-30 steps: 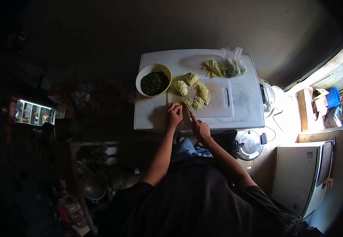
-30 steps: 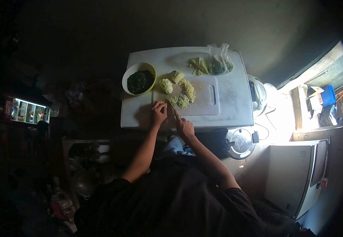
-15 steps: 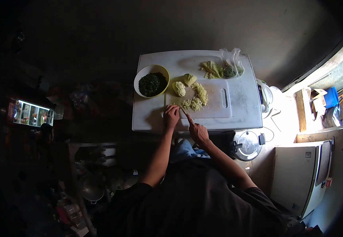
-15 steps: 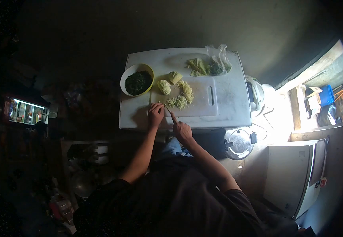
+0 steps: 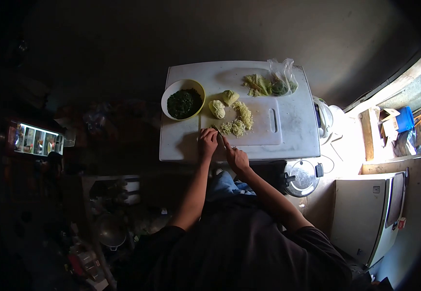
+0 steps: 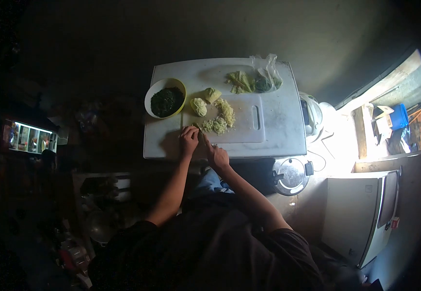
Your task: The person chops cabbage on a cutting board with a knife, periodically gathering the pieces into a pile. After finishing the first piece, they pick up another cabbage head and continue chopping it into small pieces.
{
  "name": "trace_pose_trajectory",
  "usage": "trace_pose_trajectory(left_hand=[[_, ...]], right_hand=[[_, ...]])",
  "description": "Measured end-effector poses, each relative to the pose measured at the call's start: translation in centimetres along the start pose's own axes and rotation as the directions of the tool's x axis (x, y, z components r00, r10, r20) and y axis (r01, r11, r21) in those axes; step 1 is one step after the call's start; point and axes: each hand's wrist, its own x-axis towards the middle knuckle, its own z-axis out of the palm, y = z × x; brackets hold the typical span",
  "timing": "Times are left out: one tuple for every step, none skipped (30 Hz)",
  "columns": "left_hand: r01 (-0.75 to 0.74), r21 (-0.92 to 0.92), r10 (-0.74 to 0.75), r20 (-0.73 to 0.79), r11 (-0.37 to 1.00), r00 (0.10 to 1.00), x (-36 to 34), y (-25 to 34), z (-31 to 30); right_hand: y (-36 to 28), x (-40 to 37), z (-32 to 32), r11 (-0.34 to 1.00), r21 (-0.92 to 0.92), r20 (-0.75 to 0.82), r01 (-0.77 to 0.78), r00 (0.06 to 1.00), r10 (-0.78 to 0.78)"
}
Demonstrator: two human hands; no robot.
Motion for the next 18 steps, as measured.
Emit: trace_pose_trajectory(left_hand=[[0.005, 0.013, -0.005, 0.006, 1.0, 1.0, 0.1, 0.6, -0.3], [0.013, 0.026, -0.013, 0.011, 1.0, 1.0, 0.2, 0.8, -0.5], [0.01, 0.027, -0.01, 0.012, 1.0, 1.0, 0.2, 0.6, -0.5], [0.012, 0.011, -0.012, 0.021, 1.0, 1.0, 0.1, 0.2, -0.4], [0.015, -0.008, -0.014, 0.031, 1.0, 0.999, -0.1, 0.1, -0.2], [0.014, -0.013, -0.013, 0.033, 1.0, 0.999, -0.1, 0.3, -0.3], [0.007, -0.02, -0.006, 0.034, 1.0, 0.999, 0.0, 0.5, -0.4], [0.0, -0.025, 0.001, 0.032, 1.0, 0.999, 0.2, 0.5, -0.5], [-0.003, -0.023, 0.004, 0.027, 1.0, 1.0, 0.4, 0.7, -0.6], [-0.022, -0.039, 0.023, 0.036, 0.999, 0.999, 0.4, 0.9, -0.8], [-0.038, -0.055, 0.04, 0.048, 0.998, 0.998, 0.4, 1.0, -1.0], [-0.038, -0.053, 0.04, 0.048, 0.998, 0.998, 0.3, 0.9, -1.0], [-0.032, -0.049, 0.035, 0.046, 0.998, 0.998, 0.2, 0.7, -0.9], [-0.026, -0.046, 0.028, 0.045, 0.999, 0.999, 0.1, 0.6, -0.7], [-0.024, -0.047, 0.026, 0.043, 0.999, 0.999, 0.1, 0.6, -0.6], [-0.024, -0.043, 0.026, 0.044, 0.999, 0.999, 0.1, 0.5, -0.6], [-0.024, -0.039, 0.026, 0.046, 0.999, 0.999, 0.1, 0.4, -0.6], [-0.022, -0.04, 0.024, 0.045, 0.999, 0.999, 0.0, 0.1, -0.5]], right_hand=[[1.3, -0.4, 1.4, 1.0, 0.0, -0.01, 0.002, 1.0, -0.002], [1.9, -0.5, 2.1, 1.0, -0.001, -0.017, 0.004, 1.0, -0.004], [1.0, -0.8, 0.7, 1.0, 0.001, -0.02, 0.005, 1.0, -0.005], [-0.8, -1.5, -2.4, 1.0, 0.001, 0.024, -0.016, 1.0, 0.016], [-1.8, -2.0, -4.3, 0.999, -0.001, 0.068, -0.038, 0.997, 0.038], [-1.6, -2.1, -4.1, 0.999, -0.003, 0.066, -0.043, 0.997, 0.044], [-1.5, -1.9, -3.9, 0.999, -0.009, 0.063, -0.042, 0.997, 0.043], [-1.4, -1.6, -3.8, 0.999, -0.015, 0.059, -0.037, 0.998, 0.038], [-1.4, -1.4, -3.8, 0.999, -0.016, 0.055, -0.032, 0.998, 0.033], [-1.5, -1.2, -3.8, 0.999, -0.017, 0.054, -0.05, 0.997, 0.05], [-1.6, -1.2, -3.7, 0.997, -0.018, 0.054, -0.069, 0.996, 0.07], [-1.5, -1.2, -3.7, 0.998, -0.017, 0.054, -0.068, 0.996, 0.069], [-1.4, -1.2, -3.8, 0.997, -0.006, 0.048, -0.074, 0.996, 0.074], [-1.3, -1.2, -3.9, 0.997, 0.003, 0.042, -0.079, 0.996, 0.079], [-1.4, -1.2, -4.1, 0.997, 0.002, 0.044, -0.079, 0.996, 0.078], [-1.4, -1.1, -4.3, 0.996, -0.002, 0.047, -0.088, 0.995, 0.088], [-1.5, -1.1, -4.4, 0.995, -0.006, 0.05, -0.098, 0.994, 0.098], [-1.6, -1.1, -4.5, 0.995, -0.007, 0.051, -0.098, 0.994, 0.098]])
